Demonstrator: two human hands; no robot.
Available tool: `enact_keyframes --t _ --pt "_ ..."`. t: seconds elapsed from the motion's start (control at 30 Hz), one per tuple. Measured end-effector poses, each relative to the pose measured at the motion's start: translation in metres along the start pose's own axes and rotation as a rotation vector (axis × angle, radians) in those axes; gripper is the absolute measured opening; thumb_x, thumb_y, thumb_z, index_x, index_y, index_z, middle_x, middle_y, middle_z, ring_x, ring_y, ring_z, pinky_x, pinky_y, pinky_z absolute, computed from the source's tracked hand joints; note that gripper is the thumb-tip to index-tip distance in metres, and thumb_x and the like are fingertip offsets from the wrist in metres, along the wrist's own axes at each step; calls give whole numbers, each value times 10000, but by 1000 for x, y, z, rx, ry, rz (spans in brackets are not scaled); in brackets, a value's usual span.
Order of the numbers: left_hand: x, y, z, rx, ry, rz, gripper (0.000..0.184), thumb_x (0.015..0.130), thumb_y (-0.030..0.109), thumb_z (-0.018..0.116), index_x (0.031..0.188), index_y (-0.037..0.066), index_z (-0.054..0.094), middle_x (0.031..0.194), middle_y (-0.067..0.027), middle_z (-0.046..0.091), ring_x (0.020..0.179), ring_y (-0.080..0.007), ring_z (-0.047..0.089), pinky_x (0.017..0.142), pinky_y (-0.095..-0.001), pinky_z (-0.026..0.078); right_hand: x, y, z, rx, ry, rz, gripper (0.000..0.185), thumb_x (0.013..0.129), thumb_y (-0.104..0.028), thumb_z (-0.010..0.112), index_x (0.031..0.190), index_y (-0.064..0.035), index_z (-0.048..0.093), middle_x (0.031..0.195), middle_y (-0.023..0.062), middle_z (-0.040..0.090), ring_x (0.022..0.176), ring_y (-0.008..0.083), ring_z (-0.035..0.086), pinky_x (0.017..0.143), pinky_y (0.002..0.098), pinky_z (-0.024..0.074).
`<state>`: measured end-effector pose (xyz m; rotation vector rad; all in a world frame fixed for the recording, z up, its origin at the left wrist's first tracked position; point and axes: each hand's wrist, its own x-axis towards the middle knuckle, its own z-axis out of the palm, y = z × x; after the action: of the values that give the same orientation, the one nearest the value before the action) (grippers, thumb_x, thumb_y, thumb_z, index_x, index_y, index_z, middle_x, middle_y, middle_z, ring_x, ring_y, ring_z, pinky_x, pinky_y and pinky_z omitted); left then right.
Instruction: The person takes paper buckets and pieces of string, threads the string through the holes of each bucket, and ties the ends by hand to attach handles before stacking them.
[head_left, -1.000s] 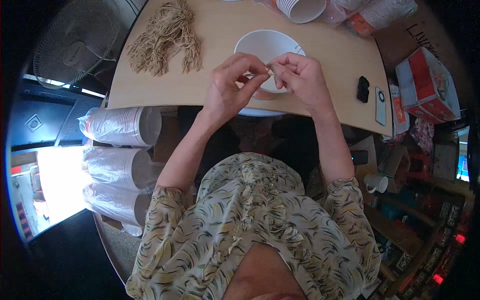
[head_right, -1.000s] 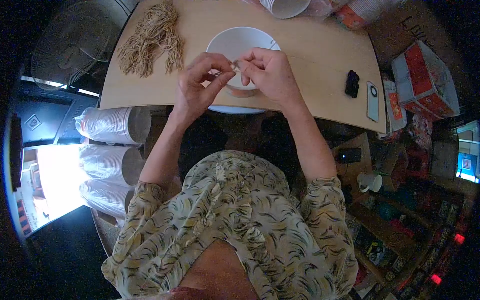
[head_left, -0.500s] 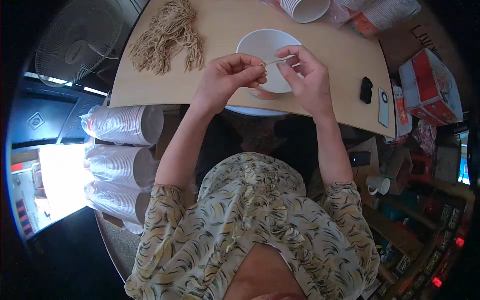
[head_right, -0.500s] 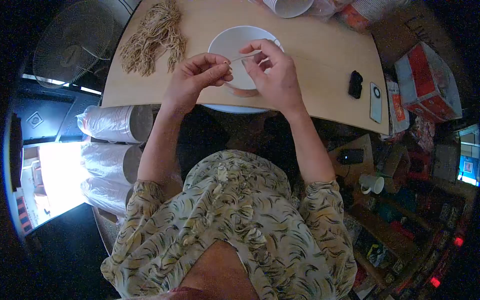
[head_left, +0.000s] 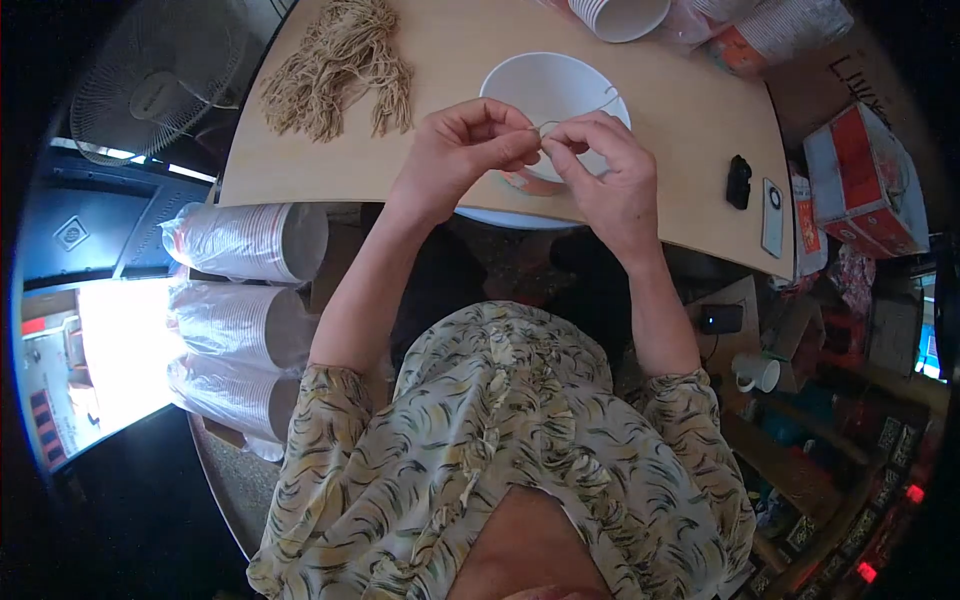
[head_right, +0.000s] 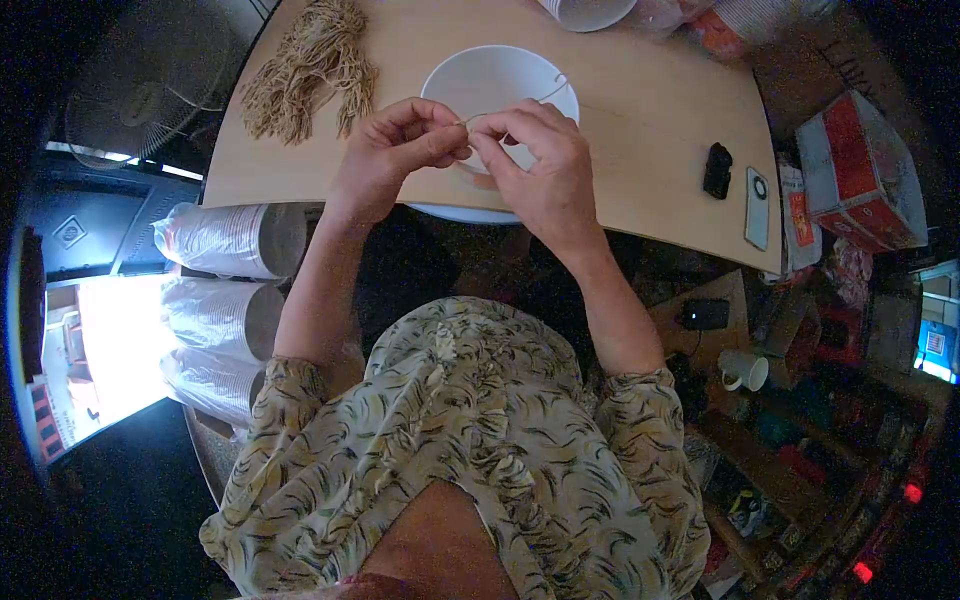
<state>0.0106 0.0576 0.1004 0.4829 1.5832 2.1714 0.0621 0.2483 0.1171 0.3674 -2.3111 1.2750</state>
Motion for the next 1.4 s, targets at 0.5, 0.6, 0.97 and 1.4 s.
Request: enact_keyframes --t 0.5,0.6,0.97,1.4 --pt "-4 7 4 135 5 24 170 935 114 719 1045 -13 693 935 -73 728 846 -128 697 810 -274 571 -4 -4 0 96 -17 82 108 825 3 739 924 11 697 855 82 708 748 158 664 712 297 542" --pt "-3 6 3 137 -5 5 171 932 108 720 1046 -18 693 938 -75 728 859 -132 703 830 -288 580 -4 -2 -1 73 -39 69 107 829 -2 741 925 12 697 858 85 712 755 158 668 714 299 541" --pt "-3 7 7 124 44 -6 155 940 91 703 1041 -25 695 940 -86 734 874 -158 720 838 -292 581 -7 -4 -1 49 -3 113 93 861 -38 730 929 8 688 821 76 717 753 157 681 726 307 534" --pt "-7 0 17 213 80 140 173 905 42 713 1042 -64 704 948 -99 743 889 -131 712 786 -265 594 -6 -4 -4 341 -72 336 143 943 -105 680 950 36 699 828 33 704 763 73 630 730 269 533"
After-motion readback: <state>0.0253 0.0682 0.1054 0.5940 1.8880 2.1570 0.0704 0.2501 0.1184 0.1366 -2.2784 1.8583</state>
